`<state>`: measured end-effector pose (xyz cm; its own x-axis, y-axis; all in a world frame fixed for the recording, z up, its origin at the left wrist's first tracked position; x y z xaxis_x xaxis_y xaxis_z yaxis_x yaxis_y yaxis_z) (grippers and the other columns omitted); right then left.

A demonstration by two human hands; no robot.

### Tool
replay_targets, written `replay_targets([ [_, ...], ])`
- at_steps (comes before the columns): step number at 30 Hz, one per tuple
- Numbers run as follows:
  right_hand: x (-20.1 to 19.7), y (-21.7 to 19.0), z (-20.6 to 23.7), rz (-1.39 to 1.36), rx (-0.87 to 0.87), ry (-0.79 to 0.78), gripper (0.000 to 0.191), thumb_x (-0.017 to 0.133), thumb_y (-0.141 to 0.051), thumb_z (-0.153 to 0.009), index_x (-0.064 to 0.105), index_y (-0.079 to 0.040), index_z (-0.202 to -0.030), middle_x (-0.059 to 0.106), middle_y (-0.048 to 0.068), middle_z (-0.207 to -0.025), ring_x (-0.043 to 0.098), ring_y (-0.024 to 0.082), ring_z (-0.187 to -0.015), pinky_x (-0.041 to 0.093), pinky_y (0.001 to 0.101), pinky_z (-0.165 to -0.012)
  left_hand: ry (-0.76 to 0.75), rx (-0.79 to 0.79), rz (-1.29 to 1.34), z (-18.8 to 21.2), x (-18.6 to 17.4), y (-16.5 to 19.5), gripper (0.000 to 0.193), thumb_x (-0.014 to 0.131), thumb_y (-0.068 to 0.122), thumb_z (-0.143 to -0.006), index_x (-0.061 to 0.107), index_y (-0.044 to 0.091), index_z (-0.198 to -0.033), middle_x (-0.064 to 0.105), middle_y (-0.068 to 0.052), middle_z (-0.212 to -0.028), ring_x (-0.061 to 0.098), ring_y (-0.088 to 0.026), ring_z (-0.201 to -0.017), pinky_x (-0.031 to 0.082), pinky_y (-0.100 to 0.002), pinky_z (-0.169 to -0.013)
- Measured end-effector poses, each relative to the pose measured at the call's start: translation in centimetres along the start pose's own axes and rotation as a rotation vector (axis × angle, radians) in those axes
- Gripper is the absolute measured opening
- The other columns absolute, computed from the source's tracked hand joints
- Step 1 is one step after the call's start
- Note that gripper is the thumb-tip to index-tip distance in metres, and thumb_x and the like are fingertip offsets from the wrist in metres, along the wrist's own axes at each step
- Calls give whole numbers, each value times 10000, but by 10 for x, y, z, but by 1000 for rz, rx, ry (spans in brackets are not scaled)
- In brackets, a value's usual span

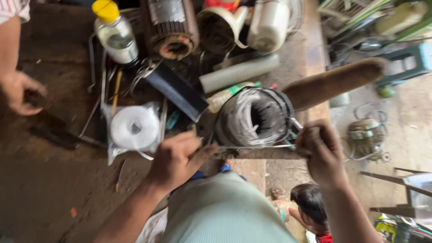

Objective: The person works on an electric motor stator on a cluttered workbench, fitting a black insulating liner around the stator's inner core and then threading and tightening white plastic wire around the wound coils to bundle and secure them, repeatedly pulling and adjusting the wire by hand.

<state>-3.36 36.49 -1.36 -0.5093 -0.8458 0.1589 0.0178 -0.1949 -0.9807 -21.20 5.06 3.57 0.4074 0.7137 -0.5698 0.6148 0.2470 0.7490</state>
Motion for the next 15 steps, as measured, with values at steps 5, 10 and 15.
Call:
replay_targets([
  [5,-41,21,22,-117,-93,96,153,551,-206,-1147,545,-73,-1070,602,89,-889,432,118,-643,373,265,-564,62,10,79,20,-1,-12,431,741,325,-945,543,35,-695,514,-129,-705,550,-338,-671,439,-446,-597],
  [10,-89,52,-17,-513,496,374,94,607,-219,-999,598,-127,-979,657,62,-891,594,186,-742,469,310,-576,221,3,-19,60,-44,-42,179,741,231,-882,642,83,-861,643,-93,-901,640,-321,-894,495,-424,-794],
  [15,-54,117,5,547,1000,387,135,657,-230,-969,649,-117,-1042,694,66,-923,652,193,-779,531,325,-644,585,-559,-192,91,-110,-145,136,680,193,-982,653,63,-952,687,-108,-924,682,-271,-866,530,-403,-787],
])
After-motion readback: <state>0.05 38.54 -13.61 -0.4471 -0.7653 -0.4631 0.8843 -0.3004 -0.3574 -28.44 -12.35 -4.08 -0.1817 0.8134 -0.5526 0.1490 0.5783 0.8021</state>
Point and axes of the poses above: each hand's wrist, its own z-axis away from the middle knuckle, its own x-axis out of the palm, y = z × x, the point moved 5 cm from there along -z, towards the middle knuckle
